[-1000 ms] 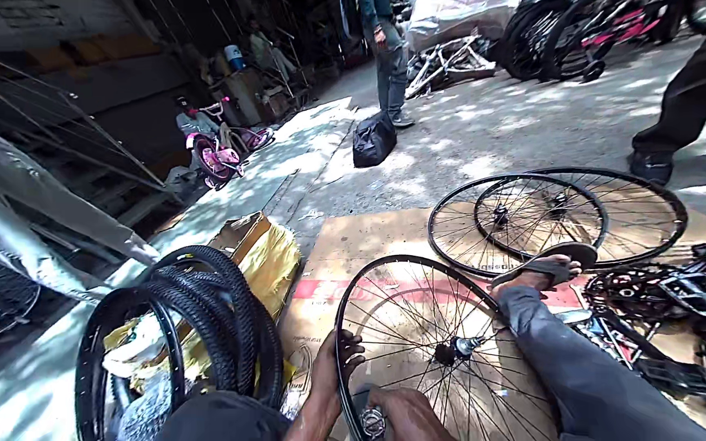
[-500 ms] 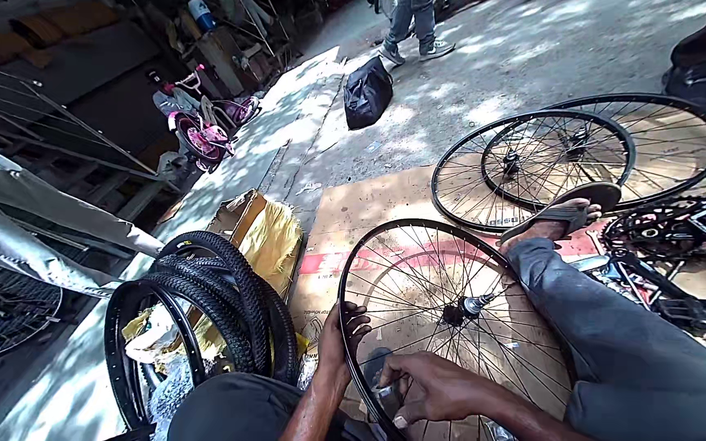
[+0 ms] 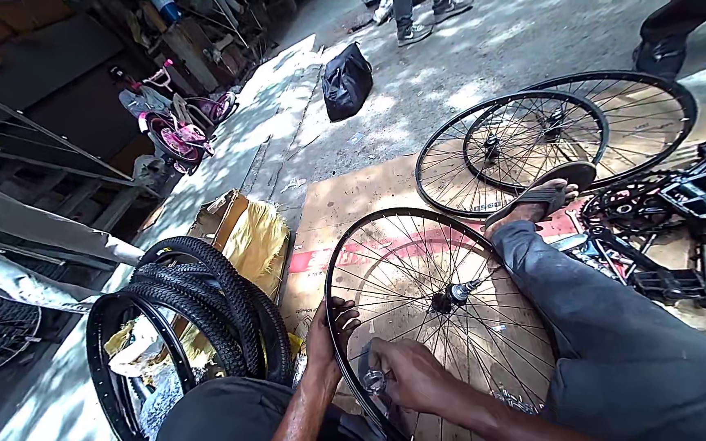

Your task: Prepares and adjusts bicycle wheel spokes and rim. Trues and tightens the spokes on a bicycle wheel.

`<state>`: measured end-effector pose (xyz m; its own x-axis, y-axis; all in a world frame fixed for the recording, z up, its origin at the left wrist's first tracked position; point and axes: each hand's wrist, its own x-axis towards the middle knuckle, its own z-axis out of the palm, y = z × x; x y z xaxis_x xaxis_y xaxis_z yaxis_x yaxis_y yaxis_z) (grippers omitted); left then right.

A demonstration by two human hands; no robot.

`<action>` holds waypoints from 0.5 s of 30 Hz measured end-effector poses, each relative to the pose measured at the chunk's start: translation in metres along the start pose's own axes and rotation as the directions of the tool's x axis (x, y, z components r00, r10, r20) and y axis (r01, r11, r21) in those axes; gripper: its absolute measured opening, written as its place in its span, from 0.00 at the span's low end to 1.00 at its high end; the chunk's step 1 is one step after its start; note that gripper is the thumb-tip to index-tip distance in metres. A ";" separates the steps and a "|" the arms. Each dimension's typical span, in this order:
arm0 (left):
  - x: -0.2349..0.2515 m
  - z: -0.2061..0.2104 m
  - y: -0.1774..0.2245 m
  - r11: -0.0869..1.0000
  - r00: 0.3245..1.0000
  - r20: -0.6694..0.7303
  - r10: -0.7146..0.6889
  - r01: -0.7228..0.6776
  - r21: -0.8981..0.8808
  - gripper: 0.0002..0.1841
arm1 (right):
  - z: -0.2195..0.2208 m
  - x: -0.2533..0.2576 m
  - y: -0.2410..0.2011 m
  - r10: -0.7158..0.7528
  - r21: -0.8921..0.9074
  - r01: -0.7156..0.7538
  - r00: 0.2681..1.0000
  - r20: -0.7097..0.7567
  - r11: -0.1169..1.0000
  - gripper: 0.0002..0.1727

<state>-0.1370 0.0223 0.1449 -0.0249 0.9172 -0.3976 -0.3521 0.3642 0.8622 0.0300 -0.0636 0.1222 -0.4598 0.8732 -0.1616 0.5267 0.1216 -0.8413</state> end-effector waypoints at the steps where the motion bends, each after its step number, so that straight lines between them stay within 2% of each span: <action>1: 0.000 0.000 0.000 1.000 1.000 -0.005 0.000 0.000 0.003 0.24 | 0.007 0.003 -0.003 -0.007 -0.101 0.005 1.000 -0.021 0.995 0.17; 3: 0.001 -0.002 0.000 1.000 1.000 -0.014 -0.007 0.007 0.019 0.24 | 0.003 0.003 -0.003 -0.032 -0.111 0.039 0.997 0.064 0.993 0.17; 5: 0.002 -0.003 -0.001 1.000 1.000 -0.014 -0.007 0.007 0.020 0.24 | -0.014 -0.001 0.008 -0.134 0.076 0.121 0.971 0.196 0.990 0.25; 7: 0.001 -0.002 0.000 1.000 1.000 -0.004 -0.004 0.004 0.015 0.24 | -0.020 -0.004 0.016 -0.178 0.239 0.132 0.966 0.186 0.962 0.25; 8: 0.001 -0.002 0.000 1.000 1.000 0.000 -0.003 0.003 0.009 0.24 | -0.017 -0.004 0.013 -0.125 0.230 0.090 0.982 0.140 0.969 0.24; 10: 0.001 -0.001 0.000 1.000 1.000 -0.003 -0.006 0.006 0.004 0.24 | -0.006 0.000 0.001 -0.017 0.039 0.014 0.998 0.067 0.999 0.26; 12: 0.001 -0.001 0.000 1.000 1.000 -0.016 -0.008 0.008 0.013 0.23 | 0.004 0.002 -0.005 -0.024 -0.133 0.029 0.999 0.040 0.991 0.17; 15: 0.001 -0.001 0.001 1.000 1.000 0.012 0.013 -0.013 0.013 0.21 | 0.004 0.003 -0.009 -0.002 -0.213 0.013 0.999 0.053 0.977 0.10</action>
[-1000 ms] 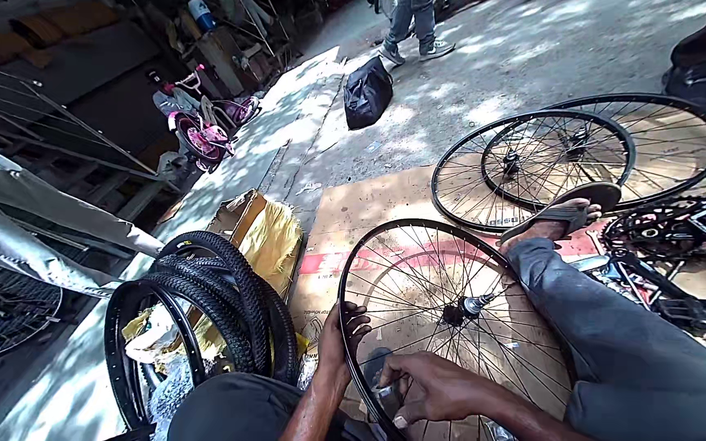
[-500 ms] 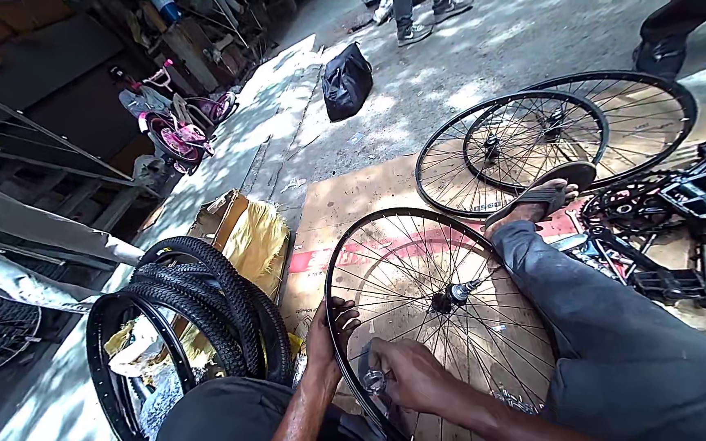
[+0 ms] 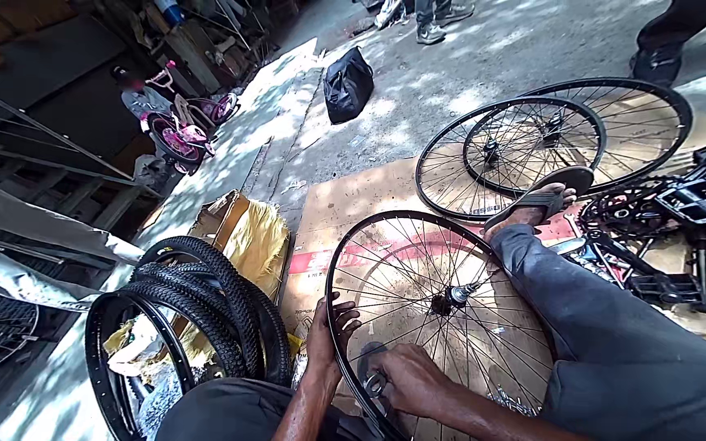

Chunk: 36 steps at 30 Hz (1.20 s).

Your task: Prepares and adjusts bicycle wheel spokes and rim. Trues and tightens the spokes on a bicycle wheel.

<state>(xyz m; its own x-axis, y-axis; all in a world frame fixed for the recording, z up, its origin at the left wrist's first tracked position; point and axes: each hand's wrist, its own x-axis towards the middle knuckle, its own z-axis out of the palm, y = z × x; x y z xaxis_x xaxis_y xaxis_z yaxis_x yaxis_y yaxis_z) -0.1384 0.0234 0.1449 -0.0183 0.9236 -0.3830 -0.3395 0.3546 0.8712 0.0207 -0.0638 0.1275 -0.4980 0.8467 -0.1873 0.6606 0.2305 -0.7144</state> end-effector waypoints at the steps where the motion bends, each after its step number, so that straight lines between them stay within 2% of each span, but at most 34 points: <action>1: 0.000 0.001 0.001 1.000 1.000 0.011 0.004 -0.004 -0.001 0.22 | -0.001 0.001 -0.002 0.031 -0.011 -0.031 1.000 0.006 0.999 0.10; 5: 0.000 0.002 0.002 1.000 1.000 0.028 -0.004 0.004 -0.016 0.24 | 0.000 0.006 -0.012 0.168 -0.033 -0.168 0.986 -0.007 0.985 0.12; 9: 0.002 0.003 0.004 0.999 0.996 0.085 -0.017 0.020 -0.032 0.25 | 0.001 0.005 -0.013 0.185 -0.014 -0.185 0.983 -0.019 0.983 0.13; 11: 0.006 0.003 0.007 0.999 0.991 0.126 -0.045 0.048 -0.023 0.28 | -0.004 0.000 -0.005 0.094 0.082 -0.095 0.995 0.022 0.992 0.15; 13: 0.016 0.001 0.014 0.997 0.980 0.187 -0.071 0.065 0.037 0.31 | -0.012 -0.008 0.008 -0.096 0.224 0.074 0.991 0.091 0.972 0.23; 15: 0.029 -0.001 0.023 0.994 0.969 0.236 -0.072 0.050 0.096 0.28 | -0.014 -0.014 0.020 -0.252 0.314 0.206 0.961 0.116 0.927 0.26; 19: 0.035 0.004 0.027 0.998 0.973 0.223 -0.058 0.051 0.038 0.23 | -0.009 -0.010 0.022 -0.238 0.312 0.205 0.969 0.072 0.928 0.19; 21: 0.023 0.004 0.020 0.999 0.973 0.232 -0.015 0.024 -0.037 0.24 | -0.019 -0.012 0.025 -0.239 0.312 0.198 0.966 0.098 0.929 0.17; 23: 0.004 0.000 0.010 0.991 0.967 0.254 0.024 0.010 -0.132 0.25 | -0.036 -0.022 0.033 -0.224 0.347 0.200 0.974 0.030 0.916 0.16; 25: -0.013 -0.007 0.000 0.980 0.968 0.245 0.045 0.004 -0.199 0.19 | -0.052 -0.029 0.038 -0.172 0.282 0.192 0.981 -0.093 0.940 0.16; 26: -0.015 -0.008 -0.002 0.981 0.976 0.213 0.045 -0.003 -0.194 0.14 | -0.056 -0.029 0.041 -0.161 0.173 0.187 0.975 -0.151 0.967 0.16; 27: -0.014 -0.008 -0.002 0.985 0.985 0.171 0.036 -0.006 -0.174 0.19 | -0.055 -0.027 0.043 -0.172 0.049 0.183 0.970 -0.174 0.982 0.15; 28: -0.012 -0.007 -0.003 0.988 0.989 0.148 0.017 0.006 -0.153 0.28 | -0.050 -0.023 0.044 -0.197 -0.062 0.189 0.967 -0.160 0.980 0.14; 29: -0.010 -0.006 -0.003 0.990 0.991 0.136 -0.002 0.021 -0.139 0.33 | -0.041 -0.020 0.042 -0.226 -0.134 0.211 0.967 -0.114 0.968 0.14; 31: -0.008 -0.004 -0.002 0.992 0.995 0.099 -0.029 0.041 -0.121 0.32 | -0.024 -0.018 0.032 -0.293 -0.133 0.288 0.956 -0.015 0.948 0.13; 34: -0.006 -0.001 0.001 0.992 0.995 0.085 -0.049 0.058 -0.111 0.24 | -0.014 -0.015 0.020 -0.400 -0.042 0.399 0.917 -0.008 0.916 0.07; 36: -0.005 -0.001 0.002 0.992 0.995 0.089 -0.050 0.060 -0.110 0.21 | -0.017 -0.016 0.024 -0.436 0.019 0.436 0.899 0.037 0.900 0.08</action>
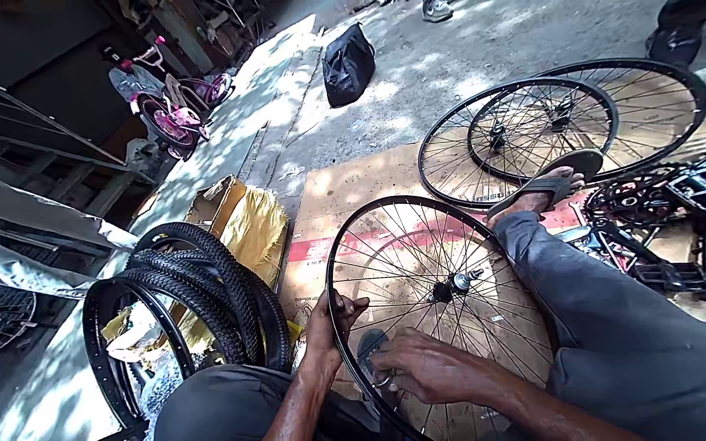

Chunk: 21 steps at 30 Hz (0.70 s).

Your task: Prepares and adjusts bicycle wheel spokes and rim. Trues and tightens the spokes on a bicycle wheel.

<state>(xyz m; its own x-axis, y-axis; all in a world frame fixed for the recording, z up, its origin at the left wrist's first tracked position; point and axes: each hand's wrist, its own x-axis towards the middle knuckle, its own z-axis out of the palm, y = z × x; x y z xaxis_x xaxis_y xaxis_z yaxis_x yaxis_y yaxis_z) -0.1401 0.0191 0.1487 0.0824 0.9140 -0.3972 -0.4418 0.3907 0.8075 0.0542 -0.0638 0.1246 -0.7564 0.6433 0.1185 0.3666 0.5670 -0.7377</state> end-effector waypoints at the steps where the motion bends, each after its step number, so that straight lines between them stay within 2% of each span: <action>1: 0.000 0.000 0.000 1.000 1.000 -0.002 0.002 -0.002 0.000 0.21 | -0.002 -0.003 0.003 -0.016 0.024 0.015 1.000 0.023 1.000 0.10; 3: 0.001 -0.001 -0.002 1.000 1.000 -0.013 0.005 -0.005 -0.008 0.21 | -0.002 -0.006 0.009 -0.026 0.081 0.025 1.000 0.015 0.996 0.13; 6: 0.001 -0.001 -0.002 1.000 1.000 -0.010 0.020 -0.020 -0.005 0.23 | 0.005 -0.001 0.012 0.025 0.163 -0.017 0.999 -0.045 0.986 0.10; 10: 0.002 -0.003 -0.004 1.000 1.000 -0.013 0.018 -0.018 -0.016 0.24 | 0.003 0.003 0.015 0.055 0.188 -0.056 0.998 0.014 0.980 0.15; 12: 0.001 -0.001 -0.003 1.000 1.000 -0.014 0.015 -0.016 -0.017 0.25 | 0.009 0.008 0.006 0.185 0.099 -0.180 0.982 -0.045 0.979 0.17; 14: 0.000 0.001 -0.002 1.000 1.000 -0.014 0.014 -0.015 -0.019 0.26 | 0.026 0.015 0.000 0.240 -0.063 -0.250 0.961 -0.134 0.966 0.11; 15: 0.000 0.000 -0.002 1.000 1.000 -0.015 0.015 -0.015 -0.019 0.26 | 0.026 0.016 -0.001 0.247 -0.074 -0.256 0.962 -0.114 0.964 0.10; 18: 0.001 -0.001 -0.003 1.000 1.000 -0.010 0.020 -0.020 -0.021 0.26 | -0.003 0.007 0.004 0.169 0.154 -0.185 0.979 0.111 0.971 0.23; 20: 0.000 0.000 -0.002 0.999 1.000 -0.003 0.020 -0.020 -0.027 0.26 | -0.006 -0.001 0.008 0.167 0.323 -0.183 0.983 0.077 0.928 0.18; 21: 0.000 0.001 -0.002 1.000 1.000 -0.001 0.016 -0.016 -0.027 0.25 | -0.004 0.000 0.005 0.253 0.342 -0.252 0.966 0.043 0.905 0.16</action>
<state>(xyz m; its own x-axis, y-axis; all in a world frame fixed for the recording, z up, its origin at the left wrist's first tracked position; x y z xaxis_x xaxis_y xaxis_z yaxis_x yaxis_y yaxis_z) -0.1380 0.0188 0.1477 0.0742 0.9199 -0.3851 -0.4674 0.3732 0.8014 0.0586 -0.0592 0.1240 -0.6614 0.7432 -0.1006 0.3370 0.1747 -0.9251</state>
